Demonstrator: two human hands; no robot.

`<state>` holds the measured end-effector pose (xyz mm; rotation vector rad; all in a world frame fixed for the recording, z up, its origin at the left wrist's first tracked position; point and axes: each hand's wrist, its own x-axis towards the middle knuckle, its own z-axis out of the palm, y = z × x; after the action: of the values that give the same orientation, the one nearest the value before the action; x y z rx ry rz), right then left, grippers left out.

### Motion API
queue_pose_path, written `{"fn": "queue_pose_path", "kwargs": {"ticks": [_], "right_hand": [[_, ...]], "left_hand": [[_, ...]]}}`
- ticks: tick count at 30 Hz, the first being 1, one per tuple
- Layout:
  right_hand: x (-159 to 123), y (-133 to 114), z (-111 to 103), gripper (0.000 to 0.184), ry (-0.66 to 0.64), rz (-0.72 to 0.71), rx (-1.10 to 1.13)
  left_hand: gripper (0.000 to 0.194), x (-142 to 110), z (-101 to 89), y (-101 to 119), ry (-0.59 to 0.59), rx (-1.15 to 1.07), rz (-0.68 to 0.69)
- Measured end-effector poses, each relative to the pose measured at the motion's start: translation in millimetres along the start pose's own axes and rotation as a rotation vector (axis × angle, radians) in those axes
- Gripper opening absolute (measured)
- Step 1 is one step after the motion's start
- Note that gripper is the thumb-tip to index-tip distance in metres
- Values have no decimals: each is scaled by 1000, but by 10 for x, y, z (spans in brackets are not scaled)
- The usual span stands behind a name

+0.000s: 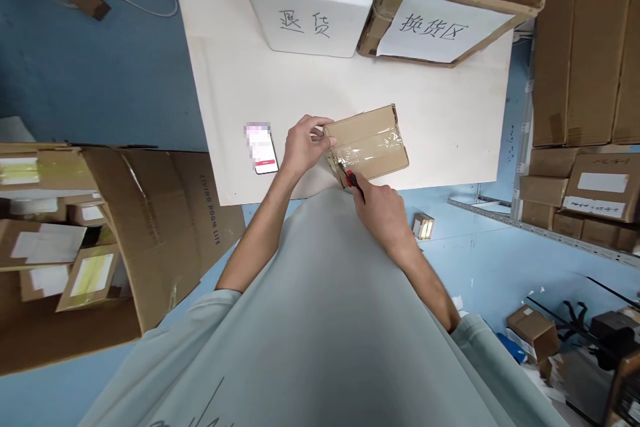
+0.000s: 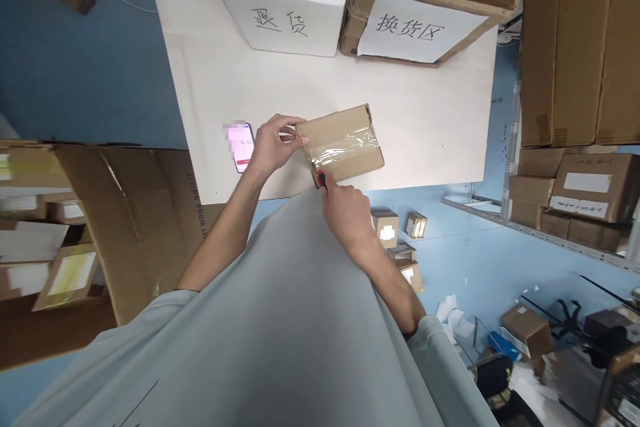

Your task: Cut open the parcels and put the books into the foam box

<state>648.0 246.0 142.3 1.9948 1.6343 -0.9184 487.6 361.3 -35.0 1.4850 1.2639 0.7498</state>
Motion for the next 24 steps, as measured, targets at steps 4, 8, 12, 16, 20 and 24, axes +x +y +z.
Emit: {"fn": "queue_pose_path", "kwargs": {"ticks": [4,8,12,16,20,24], "right_hand": [[48,192,67,50,21,-38,109],[102,266,125,51,19,-55,122],[92,203,183,54,-1,-55,52],[87,109,246,67,-20,-151,-142],[174,232,271,72,17,-326,-282],[239,517,287,70,63,-422,-302]], "left_hand": [[40,-13,11,1,8,12,-16],[39,-27,25,14,19,31,-28],[38,-42,33,49,46,42,-49],[41,-31,-4,41,59,47,-73],[41,-34,-76,-12,58,28,-89],[40,-90,-102,-34,40,10,-74]]}}
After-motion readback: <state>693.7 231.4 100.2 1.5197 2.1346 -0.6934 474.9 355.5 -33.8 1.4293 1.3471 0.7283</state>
